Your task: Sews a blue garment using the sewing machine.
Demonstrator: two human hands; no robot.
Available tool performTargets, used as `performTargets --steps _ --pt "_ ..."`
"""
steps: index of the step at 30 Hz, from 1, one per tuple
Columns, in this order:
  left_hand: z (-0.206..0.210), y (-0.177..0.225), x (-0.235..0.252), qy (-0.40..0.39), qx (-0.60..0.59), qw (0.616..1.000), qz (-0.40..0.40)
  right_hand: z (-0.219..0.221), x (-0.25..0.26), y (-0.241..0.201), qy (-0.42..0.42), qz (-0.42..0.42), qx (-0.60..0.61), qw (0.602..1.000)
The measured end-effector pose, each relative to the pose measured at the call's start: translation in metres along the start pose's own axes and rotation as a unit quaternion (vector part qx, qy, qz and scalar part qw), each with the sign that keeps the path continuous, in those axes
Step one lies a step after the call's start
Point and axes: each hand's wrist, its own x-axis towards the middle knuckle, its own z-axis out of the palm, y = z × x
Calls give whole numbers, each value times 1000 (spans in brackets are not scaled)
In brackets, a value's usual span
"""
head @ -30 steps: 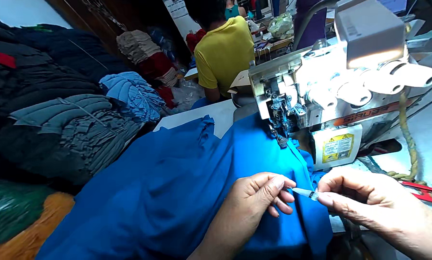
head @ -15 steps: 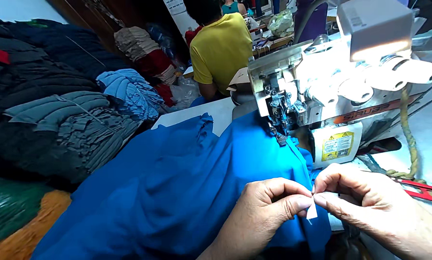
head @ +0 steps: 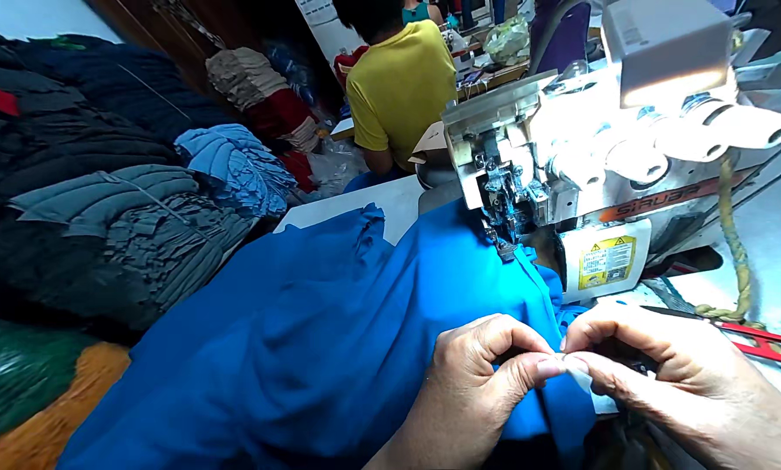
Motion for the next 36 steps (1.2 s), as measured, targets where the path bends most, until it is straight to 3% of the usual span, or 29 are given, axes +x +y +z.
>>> performTargets --steps 6,12,17,25,29,36 --pt "-2 0 -1 21 46 999 13 -11 -4 -1 -2 52 -33 998" --pt "-2 0 -3 14 74 997 33 0 -5 5 7 35 -43 998" --pt "-17 4 -4 4 60 997 -40 -1 1 2 6 98 -14 995" --pt "-22 20 4 -68 49 990 -116 -1 10 -1 -43 172 28 984" --pt "-29 11 8 -133 75 983 -103 -3 12 2 -57 188 55 979" --pt "-29 11 10 -160 87 979 -94 -4 10 4 -65 178 55 980"
